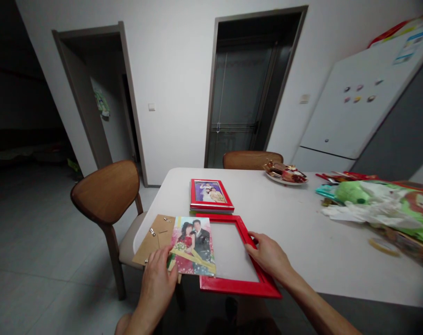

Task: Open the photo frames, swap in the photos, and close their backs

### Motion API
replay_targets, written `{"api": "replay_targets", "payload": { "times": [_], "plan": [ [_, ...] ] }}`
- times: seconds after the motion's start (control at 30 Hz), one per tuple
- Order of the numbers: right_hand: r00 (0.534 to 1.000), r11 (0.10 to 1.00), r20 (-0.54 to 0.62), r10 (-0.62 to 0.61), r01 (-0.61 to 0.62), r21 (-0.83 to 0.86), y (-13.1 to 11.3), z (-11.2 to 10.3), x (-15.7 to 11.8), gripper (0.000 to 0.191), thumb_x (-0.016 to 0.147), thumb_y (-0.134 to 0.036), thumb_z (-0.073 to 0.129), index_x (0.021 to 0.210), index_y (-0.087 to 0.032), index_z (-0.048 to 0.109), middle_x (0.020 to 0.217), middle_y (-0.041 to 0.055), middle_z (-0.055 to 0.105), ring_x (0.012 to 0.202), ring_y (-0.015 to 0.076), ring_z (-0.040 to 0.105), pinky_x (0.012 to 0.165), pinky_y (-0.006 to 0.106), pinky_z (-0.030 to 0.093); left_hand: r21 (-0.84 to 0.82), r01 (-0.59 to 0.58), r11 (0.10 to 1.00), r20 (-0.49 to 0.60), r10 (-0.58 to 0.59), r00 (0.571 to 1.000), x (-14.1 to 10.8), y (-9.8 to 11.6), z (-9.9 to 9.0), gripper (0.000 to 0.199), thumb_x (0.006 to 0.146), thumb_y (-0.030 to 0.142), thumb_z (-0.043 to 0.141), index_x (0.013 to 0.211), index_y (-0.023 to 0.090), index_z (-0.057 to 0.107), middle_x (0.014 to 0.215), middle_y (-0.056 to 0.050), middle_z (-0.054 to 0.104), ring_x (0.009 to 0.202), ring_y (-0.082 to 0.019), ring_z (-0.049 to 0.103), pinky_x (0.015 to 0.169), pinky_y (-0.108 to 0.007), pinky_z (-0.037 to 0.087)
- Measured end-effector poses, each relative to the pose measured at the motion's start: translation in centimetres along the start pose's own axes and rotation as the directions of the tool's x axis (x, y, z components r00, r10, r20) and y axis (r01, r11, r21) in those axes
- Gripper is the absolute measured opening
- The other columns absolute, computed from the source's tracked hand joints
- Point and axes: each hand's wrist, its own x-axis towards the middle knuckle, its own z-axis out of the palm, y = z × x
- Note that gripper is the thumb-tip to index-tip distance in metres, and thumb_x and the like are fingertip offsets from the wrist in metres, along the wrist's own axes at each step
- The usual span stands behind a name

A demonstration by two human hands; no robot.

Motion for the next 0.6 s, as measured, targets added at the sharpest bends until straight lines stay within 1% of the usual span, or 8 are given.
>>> {"api": "replay_targets", "payload": {
  "times": [0.07, 0.13, 0.2, 0.3, 0.4, 0.5, 0.57, 0.6],
  "plan": [
    [0.998, 0.998, -0.053, -0.04, 0.043, 0.041, -0.8, -0.3, -0.3, 0.037, 0.071, -0.025, 0.044, 0.103, -0.012, 0.056, 0.096, 0.0117, 0.058, 0.086, 0.0204, 0.054, 0.077, 0.029, 0.038, 0.0, -0.062, 0.998, -0.003, 0.062, 0.998, -0.1, 0.3, 0.1, 0.036, 0.07, 0.015, 0.044, 0.105, 0.016, 0.05, 0.104, -0.009, 0.055, 0.099, -0.024, 0.049, 0.086, -0.043, 0.039],
    [0.994, 0.982, -0.075, -0.083, 0.094, 0.163, -2.3, -0.2, -0.6, 0.038, 0.07, -0.023, 0.045, 0.104, -0.012, 0.055, 0.095, 0.0102, 0.058, 0.082, 0.0183, 0.054, 0.077, 0.029, 0.039, -0.015, -0.142, 0.99, 0.008, 0.142, 0.99, -0.2, 0.9, 0.4, 0.04, 0.068, 0.013, 0.045, 0.108, 0.017, 0.049, 0.113, -0.01, 0.052, 0.107, -0.024, 0.045, 0.09, -0.044, 0.036],
    [0.995, 0.921, -0.004, -0.096, 0.09, 0.378, -4.2, 0.5, -0.9, 0.04, 0.069, -0.023, 0.046, 0.107, -0.014, 0.052, 0.089, 0.0069, 0.059, 0.072, 0.0151, 0.055, 0.07, 0.027, 0.042, -0.027, -0.22, 0.975, 0.064, 0.221, 0.973, -0.4, 1.7, 0.7, 0.048, 0.066, 0.011, 0.046, 0.113, 0.018, 0.046, 0.122, -0.01, 0.046, 0.114, -0.025, 0.039, 0.094, -0.045, 0.032],
    [0.979, 0.726, 0.184, -0.085, -0.066, 0.685, -6.9, 2.3, -0.8, 0.051, 0.068, -0.024, 0.047, 0.117, -0.013, 0.042, 0.071, 0.0004, 0.059, 0.053, 0.0108, 0.053, 0.049, 0.022, 0.041, -0.013, -0.277, 0.961, 0.186, 0.274, 0.944, -0.6, 2.6, 1.6, 0.057, 0.062, 0.009, 0.046, 0.118, 0.017, 0.042, 0.129, -0.011, 0.039, 0.119, -0.026, 0.032, 0.097, -0.048, 0.028],
    [0.972, 0.537, 0.227, -0.062, -0.159, 0.829, -9.4, 3.3, -0.4, 0.059, 0.063, -0.017, 0.049, 0.121, -0.013, 0.036, 0.053, -0.0073, 0.049, 0.042, 0.007, 0.043, 0.04, 0.018, 0.033, 0.022, -0.273, 0.962, 0.22, 0.262, 0.94, -0.4, 2.8, 2.5, 0.06, 0.06, 0.005, 0.044, 0.119, 0.015, 0.042, 0.129, -0.013, 0.038, 0.12, -0.027, 0.031, 0.097, -0.049, 0.027],
    [0.987, 0.345, 0.153, -0.058, -0.124, 0.93, -11.8, 2.2, -0.2, 0.062, 0.061, -0.014, 0.051, 0.121, -0.014, 0.034, 0.051, -0.009, 0.046, 0.043, 0.0058, 0.041, 0.042, 0.017, 0.033, -0.026, -0.267, 0.963, 0.139, 0.268, 0.953, 0.4, 2.6, 2.6, 0.061, 0.06, 0.001, 0.038, 0.119, 0.014, 0.043, 0.129, -0.012, 0.039, 0.12, -0.024, 0.032, 0.098, -0.045, 0.028],
    [0.991, 0.197, 0.109, -0.078, -0.092, 0.976, -13.2, 0.7, -0.4, 0.063, 0.064, -0.019, 0.053, 0.123, -0.016, 0.03, 0.058, -0.0069, 0.05, 0.049, 0.0067, 0.047, 0.047, 0.018, 0.037, -0.128, -0.243, 0.962, 0.026, 0.248, 0.968, 1.1, 2.7, 1.8, 0.056, 0.065, 0.002, 0.034, 0.118, 0.014, 0.044, 0.126, -0.01, 0.043, 0.118, -0.021, 0.036, 0.099, -0.041, 0.029],
    [0.991, 0.138, 0.102, -0.088, -0.089, 0.986, -13.8, -0.1, -0.6, 0.063, 0.066, -0.023, 0.053, 0.124, -0.017, 0.029, 0.064, -0.005, 0.052, 0.053, 0.0075, 0.05, 0.051, 0.019, 0.04, -0.193, -0.211, 0.958, -0.033, 0.208, 0.978, 1.5, 2.9, 1.3, 0.052, 0.068, 0.004, 0.033, 0.117, 0.014, 0.045, 0.124, -0.009, 0.046, 0.116, -0.021, 0.039, 0.099, -0.039, 0.03]
  ]
}}
